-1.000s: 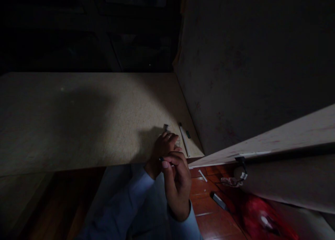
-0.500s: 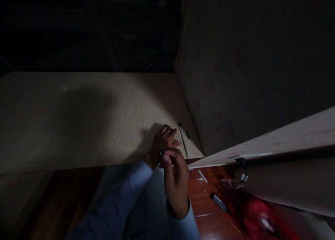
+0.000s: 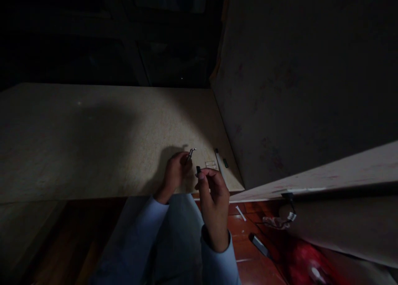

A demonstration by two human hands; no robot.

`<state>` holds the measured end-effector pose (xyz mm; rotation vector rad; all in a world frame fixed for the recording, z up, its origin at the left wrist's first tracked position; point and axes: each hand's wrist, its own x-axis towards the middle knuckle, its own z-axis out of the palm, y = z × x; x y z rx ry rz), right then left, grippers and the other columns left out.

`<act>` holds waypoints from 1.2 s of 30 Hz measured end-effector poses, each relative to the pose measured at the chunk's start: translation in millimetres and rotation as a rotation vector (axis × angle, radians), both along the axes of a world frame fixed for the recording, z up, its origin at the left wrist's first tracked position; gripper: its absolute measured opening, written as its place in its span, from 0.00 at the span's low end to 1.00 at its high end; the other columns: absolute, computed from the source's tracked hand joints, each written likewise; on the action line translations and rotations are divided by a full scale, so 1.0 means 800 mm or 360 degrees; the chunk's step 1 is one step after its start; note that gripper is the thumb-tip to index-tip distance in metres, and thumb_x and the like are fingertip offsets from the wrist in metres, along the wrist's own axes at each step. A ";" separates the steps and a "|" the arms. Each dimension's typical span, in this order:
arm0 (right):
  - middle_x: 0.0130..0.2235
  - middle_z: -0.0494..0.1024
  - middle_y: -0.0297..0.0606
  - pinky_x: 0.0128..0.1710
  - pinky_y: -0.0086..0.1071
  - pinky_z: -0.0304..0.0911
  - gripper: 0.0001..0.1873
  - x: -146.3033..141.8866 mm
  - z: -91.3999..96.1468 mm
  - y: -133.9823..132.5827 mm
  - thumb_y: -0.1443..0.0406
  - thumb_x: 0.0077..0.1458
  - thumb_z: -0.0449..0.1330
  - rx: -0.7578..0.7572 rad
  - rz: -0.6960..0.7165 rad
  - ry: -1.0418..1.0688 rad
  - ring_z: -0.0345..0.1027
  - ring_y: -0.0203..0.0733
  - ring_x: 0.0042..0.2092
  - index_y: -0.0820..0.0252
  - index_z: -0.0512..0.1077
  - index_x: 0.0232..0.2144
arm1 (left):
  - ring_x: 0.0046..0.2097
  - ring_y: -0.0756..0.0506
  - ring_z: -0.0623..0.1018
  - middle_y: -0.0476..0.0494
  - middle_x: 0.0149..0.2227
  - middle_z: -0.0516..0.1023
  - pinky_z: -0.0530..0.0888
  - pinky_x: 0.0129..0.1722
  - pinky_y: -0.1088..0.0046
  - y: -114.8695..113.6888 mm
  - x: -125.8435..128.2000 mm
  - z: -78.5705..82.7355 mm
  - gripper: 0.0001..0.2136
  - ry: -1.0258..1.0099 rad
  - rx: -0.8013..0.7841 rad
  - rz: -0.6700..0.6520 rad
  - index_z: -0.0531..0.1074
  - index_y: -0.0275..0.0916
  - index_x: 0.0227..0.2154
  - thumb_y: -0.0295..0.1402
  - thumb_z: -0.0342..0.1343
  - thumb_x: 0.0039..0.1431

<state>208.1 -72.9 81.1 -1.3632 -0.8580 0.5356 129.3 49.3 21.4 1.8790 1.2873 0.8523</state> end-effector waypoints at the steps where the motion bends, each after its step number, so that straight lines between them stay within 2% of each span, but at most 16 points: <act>1: 0.28 0.72 0.34 0.30 0.29 0.66 0.11 0.001 0.001 0.003 0.58 0.62 0.59 0.0002 0.0024 -0.0022 0.67 0.35 0.29 0.60 0.72 0.35 | 0.39 0.46 0.78 0.41 0.39 0.79 0.73 0.42 0.70 -0.002 -0.011 0.001 0.10 -0.0209 -0.0092 0.0059 0.75 0.36 0.39 0.27 0.54 0.55; 3: 0.28 0.72 0.34 0.29 0.28 0.65 0.11 0.000 0.003 0.010 0.58 0.61 0.59 0.0022 0.0051 -0.0032 0.66 0.34 0.27 0.61 0.72 0.33 | 0.35 0.48 0.77 0.43 0.37 0.78 0.72 0.34 0.74 -0.010 -0.036 0.004 0.12 -0.0669 -0.0435 0.0092 0.74 0.36 0.41 0.31 0.57 0.53; 5: 0.29 0.72 0.34 0.28 0.27 0.65 0.11 -0.003 0.004 0.020 0.58 0.60 0.60 0.0024 0.0069 -0.0010 0.65 0.33 0.27 0.61 0.72 0.33 | 0.27 0.51 0.74 0.47 0.33 0.75 0.66 0.22 0.78 -0.019 -0.059 0.012 0.16 -0.1060 -0.0738 0.0127 0.71 0.36 0.41 0.38 0.61 0.50; 7: 0.29 0.73 0.35 0.27 0.27 0.64 0.12 -0.008 0.005 0.031 0.58 0.59 0.60 -0.0006 0.0101 0.0007 0.64 0.32 0.26 0.62 0.72 0.32 | 0.20 0.56 0.66 0.53 0.27 0.70 0.56 0.16 0.81 -0.028 -0.079 0.024 0.16 -0.1337 -0.0867 0.0167 0.69 0.37 0.37 0.40 0.64 0.48; 9: 0.30 0.74 0.36 0.27 0.27 0.64 0.13 -0.017 0.007 0.042 0.57 0.59 0.61 -0.0043 0.0155 0.0009 0.64 0.32 0.26 0.62 0.73 0.32 | 0.17 0.58 0.57 0.56 0.23 0.65 0.51 0.15 0.81 -0.034 -0.094 0.038 0.15 -0.1472 -0.0937 0.0156 0.68 0.37 0.33 0.39 0.64 0.48; 13: 0.29 0.75 0.36 0.26 0.26 0.62 0.14 -0.039 0.012 0.061 0.56 0.58 0.62 -0.0072 0.0352 0.0042 0.63 0.32 0.26 0.63 0.74 0.32 | 0.18 0.59 0.53 0.57 0.21 0.61 0.48 0.16 0.82 -0.042 -0.112 0.062 0.20 -0.1503 -0.0959 0.0171 0.73 0.35 0.38 0.42 0.68 0.46; 15: 0.29 0.75 0.36 0.26 0.26 0.61 0.14 -0.052 0.015 0.067 0.56 0.58 0.62 -0.0087 0.0482 0.0073 0.63 0.32 0.26 0.63 0.75 0.33 | 0.18 0.59 0.53 0.57 0.21 0.61 0.47 0.16 0.81 -0.045 -0.119 0.069 0.24 -0.1489 -0.0962 0.0179 0.74 0.34 0.42 0.45 0.69 0.46; 17: 0.30 0.75 0.35 0.26 0.26 0.61 0.14 -0.064 0.017 0.071 0.56 0.58 0.62 -0.0101 0.0590 0.0100 0.63 0.32 0.26 0.63 0.75 0.34 | 0.18 0.60 0.53 0.57 0.21 0.61 0.47 0.16 0.81 -0.046 -0.126 0.071 0.26 -0.1501 -0.0978 0.0203 0.74 0.34 0.42 0.47 0.70 0.45; 22: 0.29 0.76 0.35 0.28 0.26 0.62 0.12 -0.086 0.011 0.076 0.57 0.59 0.63 -0.0172 0.0800 0.0045 0.64 0.33 0.28 0.61 0.77 0.34 | 0.17 0.60 0.52 0.59 0.18 0.58 0.45 0.15 0.81 -0.043 -0.144 0.065 0.25 -0.1582 -0.1000 0.0267 0.73 0.33 0.34 0.48 0.72 0.40; 25: 0.31 0.77 0.35 0.29 0.27 0.65 0.12 -0.093 0.002 0.076 0.57 0.59 0.63 -0.0208 0.0844 0.0055 0.66 0.34 0.29 0.60 0.77 0.35 | 0.16 0.60 0.52 0.59 0.17 0.58 0.47 0.15 0.81 -0.039 -0.154 0.060 0.22 -0.1634 -0.0994 0.0266 0.72 0.34 0.31 0.46 0.72 0.42; 28: 0.35 0.77 0.37 0.33 0.29 0.67 0.11 -0.094 -0.005 0.073 0.59 0.57 0.66 -0.0134 0.0855 0.0070 0.69 0.36 0.33 0.58 0.78 0.40 | 0.15 0.60 0.52 0.58 0.18 0.60 0.47 0.14 0.82 -0.036 -0.162 0.055 0.19 -0.1735 -0.1059 0.0215 0.70 0.35 0.30 0.43 0.70 0.44; 30: 0.38 0.76 0.37 0.36 0.30 0.68 0.15 -0.092 -0.010 0.071 0.62 0.55 0.68 -0.0064 0.0922 0.0038 0.69 0.36 0.35 0.55 0.77 0.46 | 0.15 0.60 0.53 0.58 0.18 0.61 0.48 0.14 0.82 -0.034 -0.165 0.052 0.19 -0.1813 -0.1131 0.0186 0.68 0.35 0.27 0.42 0.70 0.45; 33: 0.39 0.73 0.35 0.36 0.30 0.67 0.22 -0.089 -0.015 0.070 0.65 0.53 0.69 0.0006 0.1094 0.0002 0.67 0.34 0.36 0.51 0.75 0.51 | 0.15 0.60 0.52 0.58 0.17 0.59 0.48 0.14 0.83 -0.034 -0.167 0.047 0.20 -0.1886 -0.1230 0.0092 0.65 0.35 0.24 0.42 0.70 0.44; 36: 0.38 0.72 0.34 0.38 0.30 0.67 0.23 -0.087 -0.018 0.069 0.66 0.54 0.68 0.0037 0.1172 0.0018 0.66 0.34 0.36 0.49 0.75 0.53 | 0.15 0.60 0.52 0.58 0.15 0.56 0.48 0.14 0.82 -0.036 -0.168 0.044 0.21 -0.1861 -0.1283 -0.0073 0.62 0.36 0.21 0.42 0.69 0.47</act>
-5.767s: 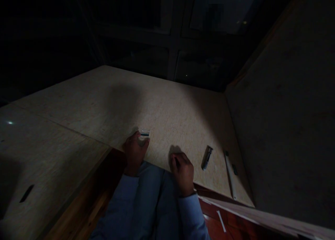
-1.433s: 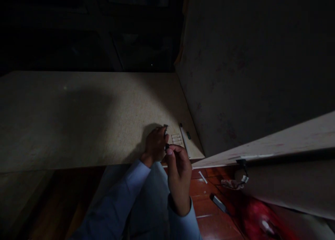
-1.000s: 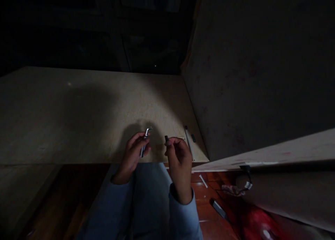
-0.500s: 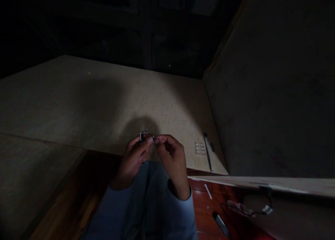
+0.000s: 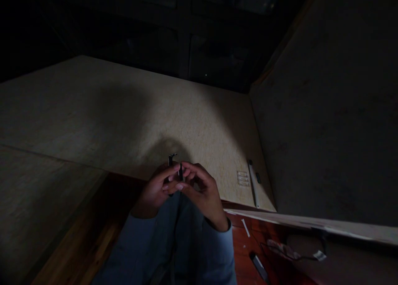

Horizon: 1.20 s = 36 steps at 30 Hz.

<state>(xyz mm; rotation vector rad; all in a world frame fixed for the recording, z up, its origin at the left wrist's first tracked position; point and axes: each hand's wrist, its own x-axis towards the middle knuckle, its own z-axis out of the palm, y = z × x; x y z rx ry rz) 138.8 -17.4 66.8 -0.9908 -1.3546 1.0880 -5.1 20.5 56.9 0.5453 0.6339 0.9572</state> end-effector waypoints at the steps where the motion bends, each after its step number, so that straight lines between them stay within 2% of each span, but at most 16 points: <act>1: 0.38 0.72 0.34 0.38 0.30 0.67 0.23 0.001 -0.001 0.000 0.66 0.54 0.69 -0.0006 0.0008 0.0010 0.66 0.34 0.36 0.49 0.75 0.53 | 0.15 0.60 0.51 0.58 0.15 0.55 0.48 0.14 0.83 -0.001 0.000 0.000 0.22 -0.0006 0.0017 -0.0032 0.62 0.36 0.20 0.42 0.69 0.47; 6: 0.36 0.73 0.33 0.37 0.29 0.67 0.23 0.003 -0.001 -0.003 0.66 0.51 0.70 -0.0027 0.0022 0.0100 0.67 0.34 0.35 0.50 0.77 0.51 | 0.15 0.61 0.51 0.58 0.16 0.55 0.48 0.14 0.83 -0.006 0.002 0.000 0.23 0.0050 0.0019 -0.0095 0.61 0.35 0.19 0.43 0.70 0.47; 9: 0.35 0.74 0.33 0.35 0.28 0.67 0.22 0.003 -0.001 -0.004 0.67 0.48 0.72 -0.0070 -0.0082 0.0188 0.67 0.34 0.34 0.53 0.78 0.47 | 0.15 0.61 0.51 0.57 0.18 0.57 0.48 0.15 0.83 -0.006 0.004 -0.001 0.22 0.0114 0.0033 -0.0094 0.66 0.34 0.24 0.46 0.70 0.48; 12: 0.34 0.73 0.33 0.35 0.27 0.66 0.20 0.003 0.000 -0.004 0.66 0.47 0.72 -0.0170 -0.0278 0.0297 0.67 0.33 0.34 0.55 0.77 0.44 | 0.15 0.60 0.51 0.56 0.19 0.60 0.47 0.14 0.81 -0.004 0.005 -0.001 0.26 0.0128 0.0054 -0.0112 0.71 0.33 0.31 0.56 0.64 0.50; 14: 0.33 0.73 0.33 0.35 0.26 0.66 0.19 0.003 0.002 -0.004 0.65 0.47 0.72 -0.0214 -0.0394 0.0367 0.67 0.34 0.35 0.57 0.77 0.43 | 0.15 0.59 0.51 0.55 0.19 0.61 0.45 0.14 0.80 -0.002 0.004 -0.001 0.30 0.0098 0.0067 -0.0181 0.72 0.32 0.32 0.61 0.58 0.52; 18: 0.34 0.73 0.34 0.37 0.27 0.67 0.17 0.002 0.008 -0.006 0.63 0.48 0.71 -0.0263 -0.0487 0.0433 0.68 0.35 0.37 0.57 0.77 0.41 | 0.15 0.58 0.52 0.54 0.18 0.60 0.48 0.15 0.79 -0.001 0.001 -0.003 0.29 0.0071 0.0127 -0.0288 0.71 0.33 0.30 0.61 0.54 0.56; 23: 0.34 0.72 0.32 0.38 0.27 0.67 0.17 -0.002 0.014 -0.011 0.63 0.48 0.72 -0.0346 -0.0365 0.0518 0.68 0.33 0.36 0.56 0.77 0.41 | 0.17 0.56 0.54 0.54 0.17 0.57 0.51 0.17 0.78 -0.008 -0.001 -0.008 0.25 0.0163 0.0210 -0.0319 0.68 0.34 0.26 0.55 0.54 0.59; 30: 0.35 0.71 0.31 0.38 0.25 0.64 0.18 -0.001 0.013 -0.016 0.64 0.49 0.72 -0.0297 -0.0229 0.0394 0.67 0.32 0.36 0.53 0.77 0.44 | 0.18 0.56 0.54 0.54 0.18 0.56 0.52 0.18 0.78 -0.013 0.003 -0.003 0.25 0.0112 0.0175 -0.0427 0.64 0.35 0.25 0.56 0.56 0.58; 36: 0.37 0.71 0.32 0.39 0.26 0.65 0.19 0.005 0.010 -0.018 0.65 0.51 0.70 -0.0219 -0.0199 0.0299 0.66 0.31 0.37 0.50 0.77 0.47 | 0.19 0.56 0.55 0.53 0.18 0.56 0.52 0.19 0.77 -0.013 -0.001 -0.009 0.27 0.0317 0.0396 -0.0382 0.64 0.35 0.22 0.56 0.50 0.63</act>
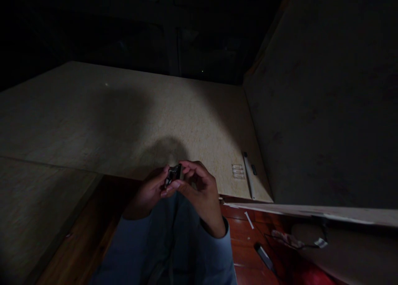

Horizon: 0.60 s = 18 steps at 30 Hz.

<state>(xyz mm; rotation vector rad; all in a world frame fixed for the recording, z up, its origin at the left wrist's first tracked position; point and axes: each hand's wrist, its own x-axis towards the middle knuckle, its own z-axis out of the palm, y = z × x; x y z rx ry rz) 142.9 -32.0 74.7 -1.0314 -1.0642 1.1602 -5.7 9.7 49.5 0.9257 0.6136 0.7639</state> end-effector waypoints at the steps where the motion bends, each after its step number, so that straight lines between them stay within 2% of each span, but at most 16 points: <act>1: 0.38 0.72 0.32 0.40 0.27 0.65 0.20 0.001 0.000 0.000 0.65 0.52 0.70 0.0013 0.0005 -0.0006 0.66 0.31 0.37 0.50 0.77 0.48 | 0.19 0.56 0.55 0.53 0.18 0.56 0.52 0.19 0.77 0.000 -0.001 0.000 0.27 0.0039 0.0044 0.0005 0.64 0.34 0.22 0.56 0.50 0.63; 4: 0.38 0.73 0.32 0.41 0.27 0.66 0.21 0.004 0.000 0.001 0.66 0.52 0.70 0.0039 0.0041 0.0001 0.67 0.31 0.37 0.47 0.77 0.49 | 0.19 0.56 0.56 0.52 0.18 0.58 0.51 0.19 0.76 0.000 -0.005 0.005 0.27 0.0158 0.0130 0.0069 0.64 0.34 0.23 0.57 0.50 0.63; 9: 0.38 0.74 0.30 0.42 0.27 0.65 0.23 0.009 -0.001 0.000 0.67 0.54 0.69 0.0078 0.0094 -0.0027 0.69 0.31 0.37 0.43 0.76 0.51 | 0.19 0.55 0.58 0.52 0.17 0.59 0.52 0.20 0.75 0.000 -0.011 0.018 0.30 0.0304 0.0179 0.0130 0.64 0.35 0.22 0.62 0.54 0.56; 18: 0.34 0.76 0.29 0.44 0.27 0.66 0.22 0.010 -0.005 -0.003 0.66 0.54 0.70 0.0143 0.0143 -0.0065 0.71 0.32 0.38 0.44 0.77 0.51 | 0.21 0.55 0.56 0.52 0.20 0.61 0.53 0.21 0.76 -0.005 -0.019 0.015 0.27 0.0293 0.0297 0.0051 0.64 0.35 0.23 0.57 0.53 0.60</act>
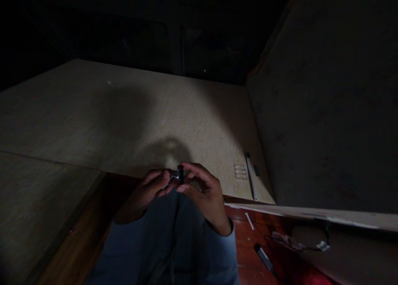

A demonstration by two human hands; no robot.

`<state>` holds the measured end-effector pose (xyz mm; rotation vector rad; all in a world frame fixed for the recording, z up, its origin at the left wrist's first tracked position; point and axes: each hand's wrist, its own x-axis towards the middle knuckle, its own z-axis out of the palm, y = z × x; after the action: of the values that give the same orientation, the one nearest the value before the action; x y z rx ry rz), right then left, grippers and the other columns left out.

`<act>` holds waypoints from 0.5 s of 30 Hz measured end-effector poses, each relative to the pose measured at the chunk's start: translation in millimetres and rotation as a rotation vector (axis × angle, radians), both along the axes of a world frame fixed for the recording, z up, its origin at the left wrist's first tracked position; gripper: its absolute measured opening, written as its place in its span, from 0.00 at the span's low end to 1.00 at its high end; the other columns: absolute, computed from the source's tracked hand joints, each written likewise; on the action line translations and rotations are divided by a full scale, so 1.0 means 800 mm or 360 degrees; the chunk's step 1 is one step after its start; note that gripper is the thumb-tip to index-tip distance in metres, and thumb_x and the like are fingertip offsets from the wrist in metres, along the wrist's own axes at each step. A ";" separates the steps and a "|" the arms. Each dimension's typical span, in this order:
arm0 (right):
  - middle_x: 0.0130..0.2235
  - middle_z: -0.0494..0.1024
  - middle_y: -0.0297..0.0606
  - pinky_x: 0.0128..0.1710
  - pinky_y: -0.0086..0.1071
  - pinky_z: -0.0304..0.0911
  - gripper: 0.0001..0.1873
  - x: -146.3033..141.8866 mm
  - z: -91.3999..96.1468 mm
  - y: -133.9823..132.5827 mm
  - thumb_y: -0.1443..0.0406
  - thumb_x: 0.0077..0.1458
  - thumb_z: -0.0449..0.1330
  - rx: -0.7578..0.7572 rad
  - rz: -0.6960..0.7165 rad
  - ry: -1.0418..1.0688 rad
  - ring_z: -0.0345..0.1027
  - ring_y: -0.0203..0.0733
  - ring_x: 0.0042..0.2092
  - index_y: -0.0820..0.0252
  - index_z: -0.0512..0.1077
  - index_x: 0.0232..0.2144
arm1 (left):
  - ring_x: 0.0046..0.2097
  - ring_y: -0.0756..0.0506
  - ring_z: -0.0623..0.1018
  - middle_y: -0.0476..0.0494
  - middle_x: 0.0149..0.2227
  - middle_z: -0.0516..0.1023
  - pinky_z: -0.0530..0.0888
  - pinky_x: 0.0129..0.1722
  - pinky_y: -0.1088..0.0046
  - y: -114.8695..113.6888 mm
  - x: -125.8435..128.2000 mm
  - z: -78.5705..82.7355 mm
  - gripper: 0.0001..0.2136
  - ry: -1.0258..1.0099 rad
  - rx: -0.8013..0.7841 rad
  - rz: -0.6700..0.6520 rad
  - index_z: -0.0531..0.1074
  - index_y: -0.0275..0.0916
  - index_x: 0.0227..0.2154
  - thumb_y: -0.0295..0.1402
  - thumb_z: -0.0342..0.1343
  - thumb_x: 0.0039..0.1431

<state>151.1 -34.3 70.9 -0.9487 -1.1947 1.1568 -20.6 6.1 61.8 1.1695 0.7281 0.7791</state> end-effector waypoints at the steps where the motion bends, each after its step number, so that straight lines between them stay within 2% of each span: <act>1: 0.34 0.76 0.30 0.44 0.28 0.67 0.22 0.001 0.000 0.000 0.65 0.54 0.70 0.0001 0.0003 -0.0005 0.71 0.32 0.38 0.44 0.77 0.51 | 0.21 0.55 0.56 0.52 0.20 0.61 0.54 0.21 0.76 0.000 -0.001 0.000 0.27 0.0004 0.0007 -0.0013 0.64 0.35 0.23 0.57 0.53 0.60; 8: 0.39 0.80 0.34 0.48 0.34 0.68 0.21 0.003 0.002 -0.002 0.61 0.53 0.71 -0.0002 0.0023 -0.0020 0.74 0.39 0.43 0.45 0.78 0.51 | 0.23 0.54 0.58 0.52 0.21 0.59 0.55 0.24 0.74 -0.003 -0.007 0.012 0.27 0.0127 0.0106 -0.0059 0.63 0.36 0.22 0.57 0.50 0.63; 15: 0.38 0.80 0.36 0.49 0.37 0.69 0.20 0.005 0.002 -0.003 0.59 0.53 0.70 -0.0027 0.0004 -0.0062 0.75 0.41 0.43 0.47 0.78 0.50 | 0.24 0.53 0.59 0.51 0.21 0.60 0.56 0.25 0.74 -0.004 -0.007 0.013 0.28 0.0208 0.0177 -0.0052 0.63 0.36 0.22 0.58 0.49 0.63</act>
<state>155.0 -36.3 72.4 -0.9866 -1.2196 1.1564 -26.5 2.8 72.5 1.3394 0.7796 0.7279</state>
